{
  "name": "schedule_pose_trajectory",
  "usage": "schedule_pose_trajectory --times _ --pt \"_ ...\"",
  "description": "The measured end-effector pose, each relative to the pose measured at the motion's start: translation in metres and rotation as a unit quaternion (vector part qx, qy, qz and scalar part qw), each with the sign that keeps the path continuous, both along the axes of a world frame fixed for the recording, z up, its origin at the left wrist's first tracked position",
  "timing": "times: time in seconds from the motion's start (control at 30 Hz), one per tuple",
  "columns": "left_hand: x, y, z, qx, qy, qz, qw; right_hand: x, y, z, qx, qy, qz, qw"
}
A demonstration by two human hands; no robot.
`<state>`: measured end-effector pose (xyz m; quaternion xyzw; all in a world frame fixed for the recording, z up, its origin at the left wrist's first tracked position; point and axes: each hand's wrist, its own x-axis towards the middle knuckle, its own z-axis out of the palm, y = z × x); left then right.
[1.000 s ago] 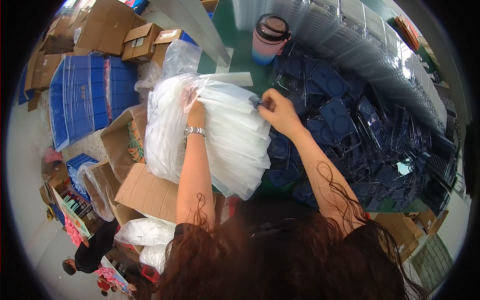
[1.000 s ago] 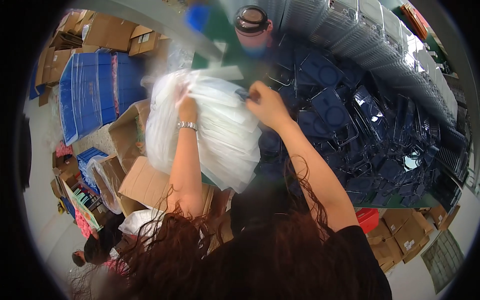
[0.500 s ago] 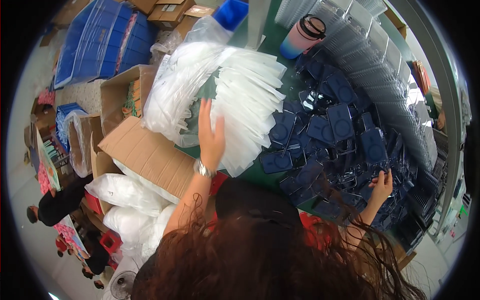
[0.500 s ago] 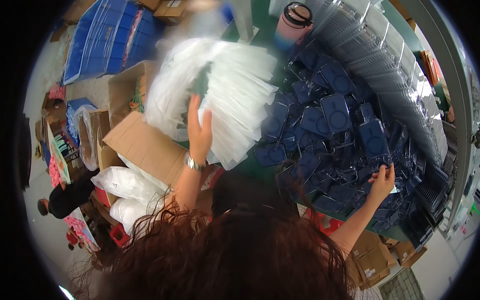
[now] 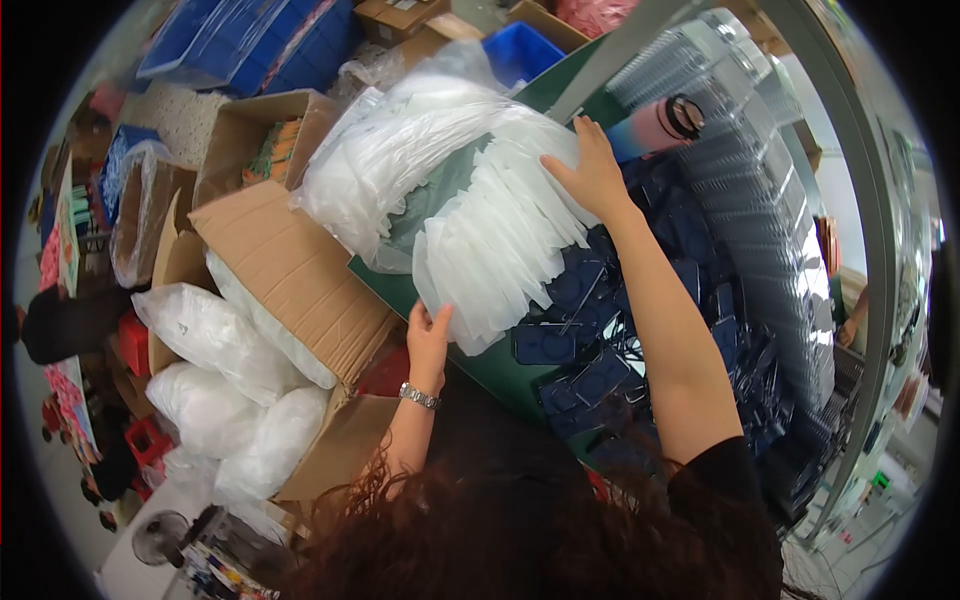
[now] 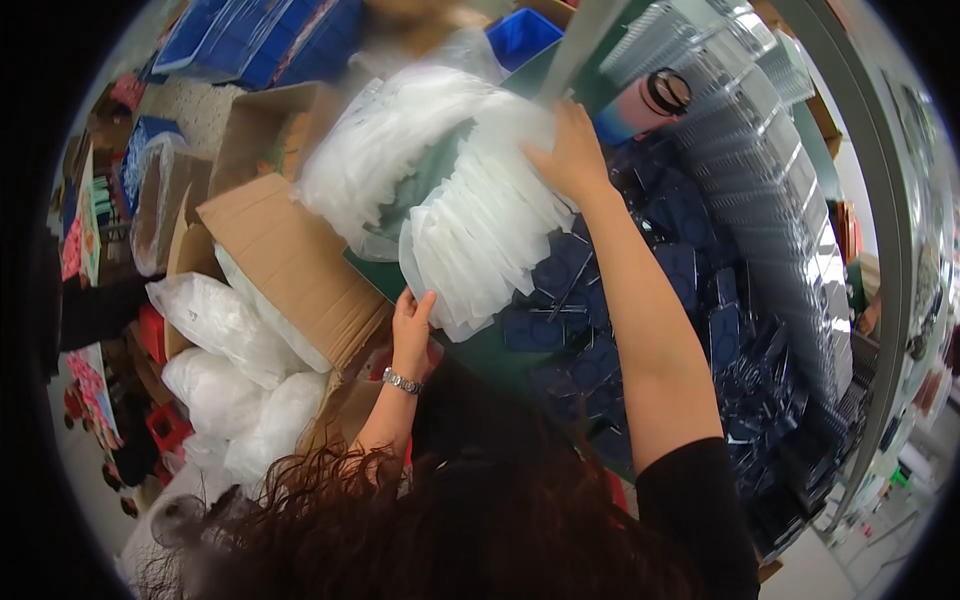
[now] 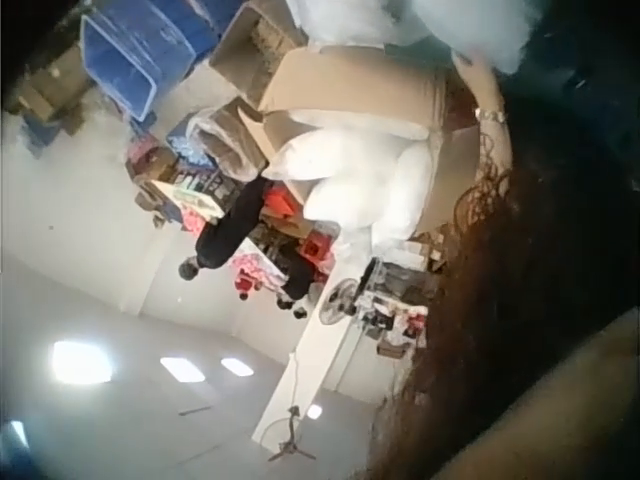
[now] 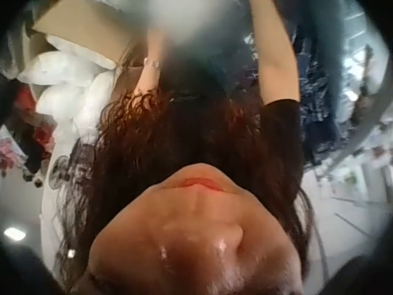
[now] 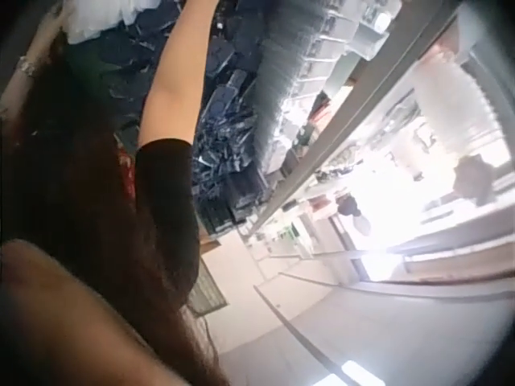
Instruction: The recorder is sorting blue plastic components and white protective liners and packing them into large plastic bags.
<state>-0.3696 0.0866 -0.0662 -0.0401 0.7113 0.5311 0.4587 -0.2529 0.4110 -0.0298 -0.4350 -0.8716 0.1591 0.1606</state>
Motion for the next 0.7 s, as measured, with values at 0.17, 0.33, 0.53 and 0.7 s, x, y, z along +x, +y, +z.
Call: schedule_pose_trajectory --times 0.17,0.33,0.53,0.7 --pt "0.017 0.021 0.004 0.094 -0.012 -0.117 0.989 -0.024 -0.02 -0.006 -0.189 -0.047 -0.002 0.981" --pt "0.043 0.072 0.01 0.142 0.078 -0.142 0.976 -0.015 -0.048 -0.024 -0.144 0.001 0.043 0.989" --pt "0.045 0.092 -0.005 0.14 0.365 -0.2 0.899 -0.038 -0.063 0.015 -0.181 -0.116 0.108 0.971" --pt "0.062 0.097 -0.002 0.06 0.373 -0.236 0.895 -0.064 -0.087 0.017 -0.127 -0.326 0.049 0.935"
